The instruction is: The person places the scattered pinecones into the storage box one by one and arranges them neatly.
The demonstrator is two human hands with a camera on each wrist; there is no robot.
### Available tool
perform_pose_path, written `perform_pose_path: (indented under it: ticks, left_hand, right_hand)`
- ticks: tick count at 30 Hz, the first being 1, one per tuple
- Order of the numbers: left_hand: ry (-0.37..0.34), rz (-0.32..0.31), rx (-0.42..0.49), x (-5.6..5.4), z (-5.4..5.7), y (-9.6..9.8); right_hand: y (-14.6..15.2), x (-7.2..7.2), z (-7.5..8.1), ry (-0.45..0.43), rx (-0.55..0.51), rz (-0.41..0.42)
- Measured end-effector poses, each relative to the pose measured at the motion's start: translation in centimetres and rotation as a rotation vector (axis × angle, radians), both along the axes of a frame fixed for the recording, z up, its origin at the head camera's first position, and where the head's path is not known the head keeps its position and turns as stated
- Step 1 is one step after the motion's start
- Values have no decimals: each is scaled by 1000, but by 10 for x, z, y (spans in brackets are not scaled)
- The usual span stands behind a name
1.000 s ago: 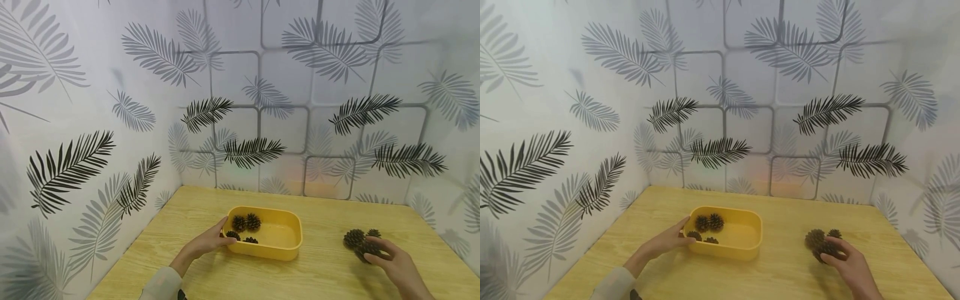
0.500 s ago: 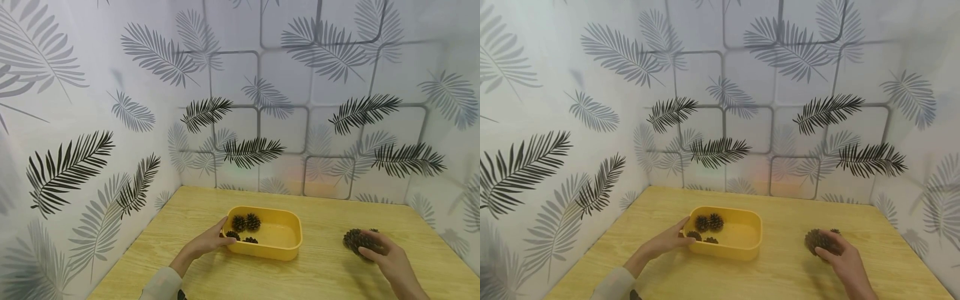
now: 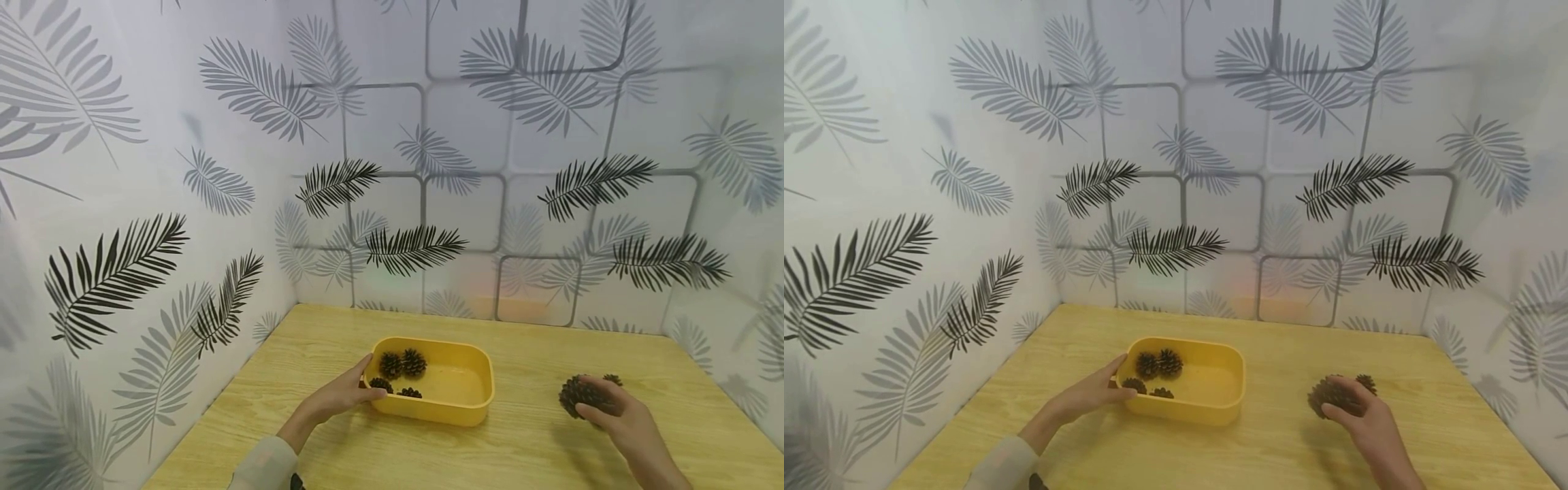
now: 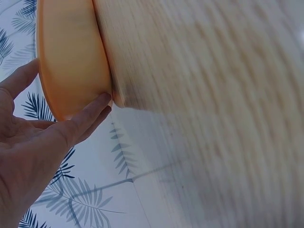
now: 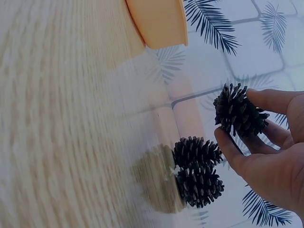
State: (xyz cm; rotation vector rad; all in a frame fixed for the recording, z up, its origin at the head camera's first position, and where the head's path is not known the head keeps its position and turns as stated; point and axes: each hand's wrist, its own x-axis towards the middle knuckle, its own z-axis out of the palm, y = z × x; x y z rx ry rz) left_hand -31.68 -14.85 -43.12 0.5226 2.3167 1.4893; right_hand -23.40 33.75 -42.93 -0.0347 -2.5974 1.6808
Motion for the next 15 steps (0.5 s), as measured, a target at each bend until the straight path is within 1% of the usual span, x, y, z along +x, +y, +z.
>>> perform_pose_path:
  ticks: [8,15]
  left_hand:
    - [3,0,0,-2,-2,0]
    - [5,0,-3,-2,-2,0]
  right_hand:
    - [-7,-2,3,-11,-16,19]
    - [-15,-4,5,4,-28,30]
